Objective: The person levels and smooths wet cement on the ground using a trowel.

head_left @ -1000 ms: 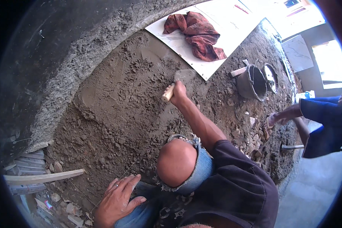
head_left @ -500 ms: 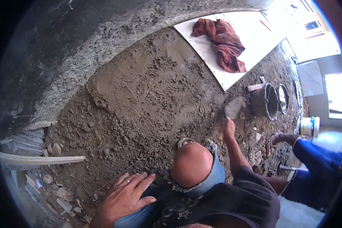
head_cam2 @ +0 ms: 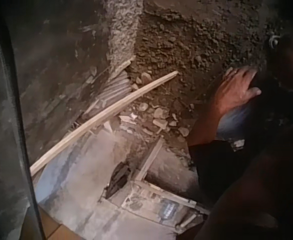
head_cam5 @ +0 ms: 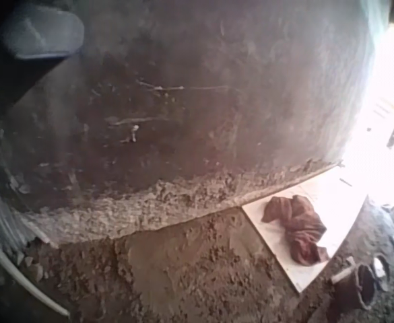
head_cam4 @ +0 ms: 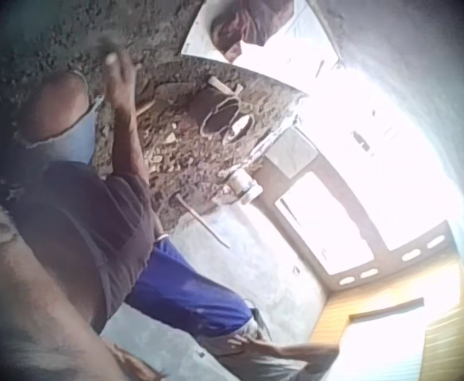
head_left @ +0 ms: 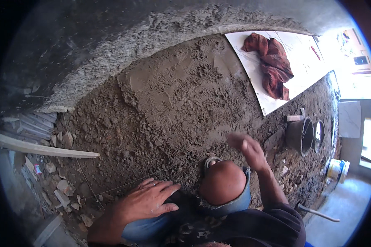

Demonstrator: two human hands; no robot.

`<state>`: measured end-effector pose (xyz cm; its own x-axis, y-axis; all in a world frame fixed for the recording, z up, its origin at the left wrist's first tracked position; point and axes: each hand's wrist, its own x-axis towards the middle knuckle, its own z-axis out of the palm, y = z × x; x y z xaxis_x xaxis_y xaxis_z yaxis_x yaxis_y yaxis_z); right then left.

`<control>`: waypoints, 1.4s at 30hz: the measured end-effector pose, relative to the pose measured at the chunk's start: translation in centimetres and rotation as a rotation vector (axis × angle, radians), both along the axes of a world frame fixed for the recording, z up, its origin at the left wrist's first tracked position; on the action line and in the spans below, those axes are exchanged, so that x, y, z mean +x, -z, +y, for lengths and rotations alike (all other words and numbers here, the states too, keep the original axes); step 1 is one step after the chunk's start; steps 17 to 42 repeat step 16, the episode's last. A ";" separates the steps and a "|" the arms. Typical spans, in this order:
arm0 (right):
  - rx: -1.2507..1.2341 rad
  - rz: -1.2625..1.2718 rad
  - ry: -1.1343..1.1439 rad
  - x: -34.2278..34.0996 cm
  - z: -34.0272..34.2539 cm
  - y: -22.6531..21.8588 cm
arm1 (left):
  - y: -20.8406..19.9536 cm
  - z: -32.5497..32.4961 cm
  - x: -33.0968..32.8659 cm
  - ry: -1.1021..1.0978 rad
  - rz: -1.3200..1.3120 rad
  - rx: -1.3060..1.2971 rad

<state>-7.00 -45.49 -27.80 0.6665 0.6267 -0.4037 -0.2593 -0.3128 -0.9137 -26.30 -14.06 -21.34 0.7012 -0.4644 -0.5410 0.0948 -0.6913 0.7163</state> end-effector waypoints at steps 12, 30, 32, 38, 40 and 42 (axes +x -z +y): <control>0.053 -0.504 -0.679 0.0 6.4 -8.1 | 9.3 2.5 3.8 -0.066 0.218 -0.028; -0.260 -0.262 -0.800 0.5 4.9 -11.0 | 11.5 1.2 1.7 -0.083 0.479 0.203; -0.260 -0.262 -0.800 0.5 4.9 -11.0 | 11.5 1.2 1.7 -0.083 0.479 0.203; -0.260 -0.262 -0.800 0.5 4.9 -11.0 | 11.5 1.2 1.7 -0.083 0.479 0.203; -0.260 -0.262 -0.800 0.5 4.9 -11.0 | 11.5 1.2 1.7 -0.083 0.479 0.203; -0.260 -0.262 -0.800 0.5 4.9 -11.0 | 11.5 1.2 1.7 -0.083 0.479 0.203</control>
